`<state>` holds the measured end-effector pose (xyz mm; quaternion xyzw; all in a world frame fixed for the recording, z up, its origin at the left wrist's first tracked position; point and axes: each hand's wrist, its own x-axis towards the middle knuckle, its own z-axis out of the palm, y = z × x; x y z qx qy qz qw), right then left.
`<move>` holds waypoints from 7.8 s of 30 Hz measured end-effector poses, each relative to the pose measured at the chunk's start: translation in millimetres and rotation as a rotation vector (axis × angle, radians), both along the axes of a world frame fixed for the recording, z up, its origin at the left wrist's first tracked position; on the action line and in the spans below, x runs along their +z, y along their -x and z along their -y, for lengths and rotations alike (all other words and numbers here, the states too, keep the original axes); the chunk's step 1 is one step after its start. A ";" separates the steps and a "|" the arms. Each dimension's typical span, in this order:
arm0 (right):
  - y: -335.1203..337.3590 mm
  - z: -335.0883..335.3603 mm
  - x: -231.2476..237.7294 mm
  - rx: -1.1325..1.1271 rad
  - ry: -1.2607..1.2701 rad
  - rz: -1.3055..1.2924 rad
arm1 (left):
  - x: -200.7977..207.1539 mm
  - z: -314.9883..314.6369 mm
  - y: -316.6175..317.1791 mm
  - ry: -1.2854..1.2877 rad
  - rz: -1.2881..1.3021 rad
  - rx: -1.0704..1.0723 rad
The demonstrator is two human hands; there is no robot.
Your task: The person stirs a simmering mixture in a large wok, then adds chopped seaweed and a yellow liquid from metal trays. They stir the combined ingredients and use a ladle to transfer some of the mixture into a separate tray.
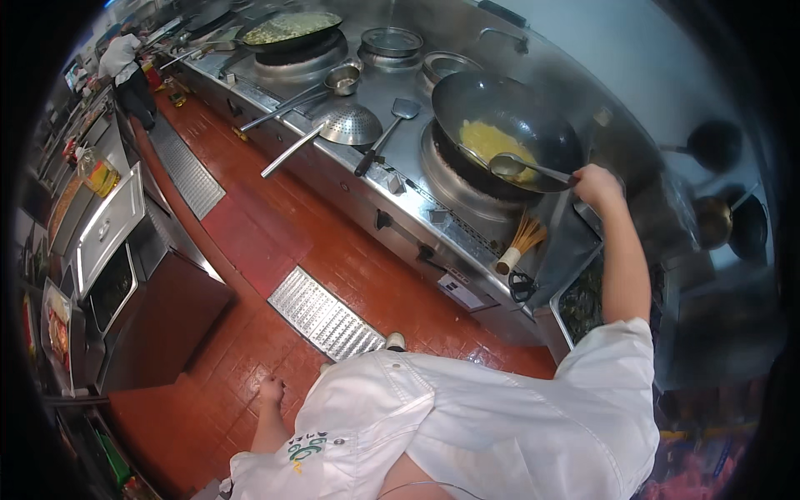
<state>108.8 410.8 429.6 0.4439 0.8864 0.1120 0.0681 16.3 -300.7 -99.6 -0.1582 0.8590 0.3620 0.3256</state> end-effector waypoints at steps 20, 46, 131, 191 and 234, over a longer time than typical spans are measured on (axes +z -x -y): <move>75.5 -56.6 -161.9 -0.716 1.137 -1.139 | -64.3 82.7 -111.6 -0.097 0.224 0.346; 61.2 -66.8 -197.9 -0.797 0.840 -1.193 | -74.7 112.2 -98.8 0.302 -0.167 -0.044; -170.5 157.0 -235.3 0.185 0.110 -1.067 | -35.5 -0.4 -88.5 0.044 0.113 -0.643; -566.4 -336.9 -281.5 -0.877 1.212 -1.753 | 233.3 -634.1 -446.5 -0.594 -0.241 0.257; -498.7 -297.7 -278.8 -0.353 1.564 -1.042 | 273.6 -673.8 -507.1 -1.004 -0.252 0.750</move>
